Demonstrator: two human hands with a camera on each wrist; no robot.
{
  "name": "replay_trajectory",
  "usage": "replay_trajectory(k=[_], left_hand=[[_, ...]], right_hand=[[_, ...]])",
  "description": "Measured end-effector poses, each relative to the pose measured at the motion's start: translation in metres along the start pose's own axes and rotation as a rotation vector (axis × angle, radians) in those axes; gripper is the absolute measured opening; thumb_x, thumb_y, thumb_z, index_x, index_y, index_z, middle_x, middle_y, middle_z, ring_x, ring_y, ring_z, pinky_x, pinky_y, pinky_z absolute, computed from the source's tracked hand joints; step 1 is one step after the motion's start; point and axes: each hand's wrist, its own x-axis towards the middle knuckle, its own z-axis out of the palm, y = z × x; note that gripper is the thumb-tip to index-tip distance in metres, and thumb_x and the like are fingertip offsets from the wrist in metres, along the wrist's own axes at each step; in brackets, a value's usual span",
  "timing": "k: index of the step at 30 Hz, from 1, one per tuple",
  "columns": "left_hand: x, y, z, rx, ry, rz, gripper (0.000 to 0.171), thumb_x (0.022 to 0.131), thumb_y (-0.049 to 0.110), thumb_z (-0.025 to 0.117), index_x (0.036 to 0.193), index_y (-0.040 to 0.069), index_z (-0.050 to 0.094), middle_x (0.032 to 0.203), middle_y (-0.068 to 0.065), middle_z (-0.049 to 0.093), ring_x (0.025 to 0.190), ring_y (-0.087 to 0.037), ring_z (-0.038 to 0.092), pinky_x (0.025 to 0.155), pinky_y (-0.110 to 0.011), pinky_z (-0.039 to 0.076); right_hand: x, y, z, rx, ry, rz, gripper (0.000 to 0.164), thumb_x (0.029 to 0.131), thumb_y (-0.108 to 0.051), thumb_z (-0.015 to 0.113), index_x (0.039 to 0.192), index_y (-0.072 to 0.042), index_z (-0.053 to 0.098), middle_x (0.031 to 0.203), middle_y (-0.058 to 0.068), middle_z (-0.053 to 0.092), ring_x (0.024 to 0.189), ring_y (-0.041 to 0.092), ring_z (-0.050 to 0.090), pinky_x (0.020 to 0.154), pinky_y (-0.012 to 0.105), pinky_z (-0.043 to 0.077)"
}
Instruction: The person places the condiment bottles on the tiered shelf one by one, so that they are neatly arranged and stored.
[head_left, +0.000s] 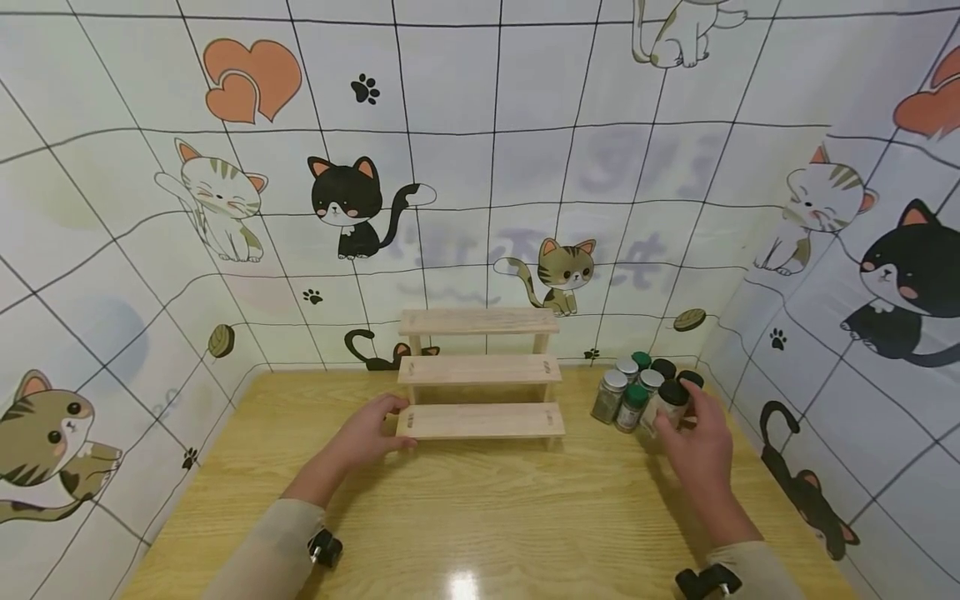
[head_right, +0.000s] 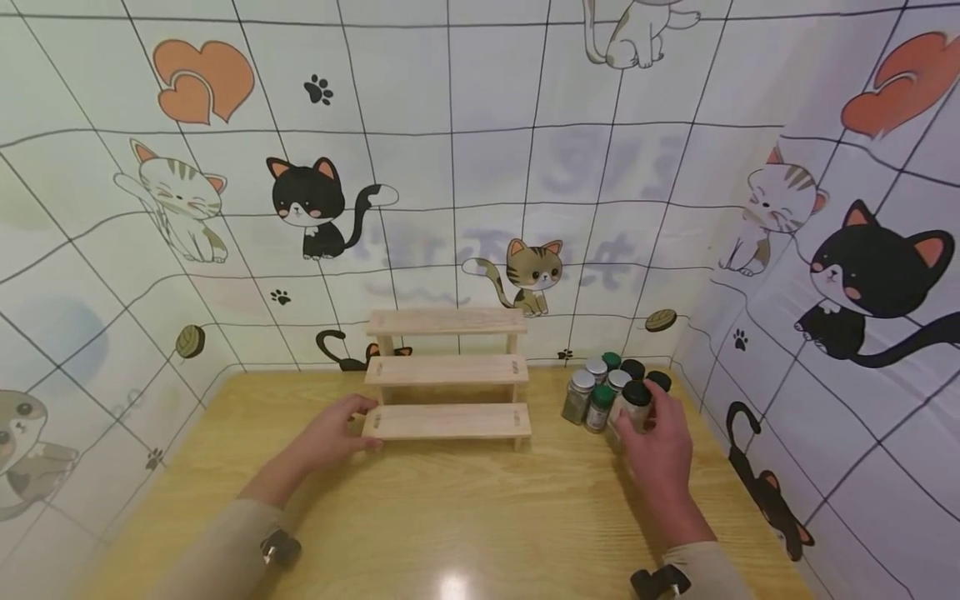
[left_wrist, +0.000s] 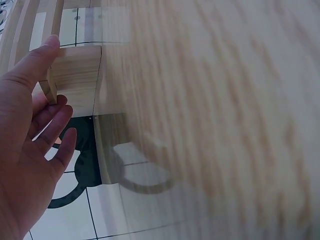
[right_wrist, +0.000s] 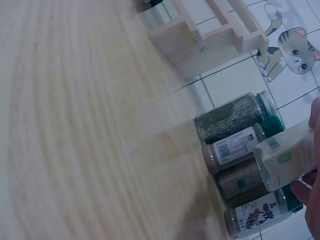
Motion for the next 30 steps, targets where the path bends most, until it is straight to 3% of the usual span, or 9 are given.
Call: replay_trajectory(k=[12, 20, 30], left_hand=[[0.0, -0.002, 0.001, -0.015, -0.002, -0.001, 0.068, 0.087, 0.032, 0.098, 0.142, 0.005, 0.068, 0.135, -0.008, 0.069, 0.129, -0.036, 0.064, 0.11, -0.059, 0.053], [-0.001, -0.007, 0.0, -0.019, -0.009, -0.045, 0.07, 0.087, 0.035, 0.098, 0.144, 0.008, 0.067, 0.14, -0.008, 0.068, 0.132, -0.034, 0.063, 0.113, -0.058, 0.052], [0.0, -0.004, -0.001, 0.009, -0.011, 0.001, 0.069, 0.089, 0.035, 0.096, 0.144, 0.006, 0.067, 0.14, -0.009, 0.069, 0.133, -0.037, 0.064, 0.115, -0.058, 0.05]], right_hand=[[0.024, -0.025, -0.01, 0.166, -0.009, -0.036, 0.064, 0.091, 0.005, 0.08, 0.152, -0.007, 0.065, 0.115, 0.014, 0.067, 0.097, 0.016, 0.058, 0.084, 0.009, 0.048], [0.043, -0.047, -0.007, 0.285, -0.112, -0.004, 0.064, 0.096, 0.004, 0.079, 0.156, -0.013, 0.064, 0.12, 0.009, 0.064, 0.102, 0.018, 0.06, 0.086, 0.007, 0.052], [0.068, -0.078, 0.004, 0.361, -0.289, -0.055, 0.064, 0.104, -0.003, 0.075, 0.163, -0.016, 0.055, 0.134, 0.011, 0.061, 0.111, 0.008, 0.057, 0.092, 0.012, 0.051]])
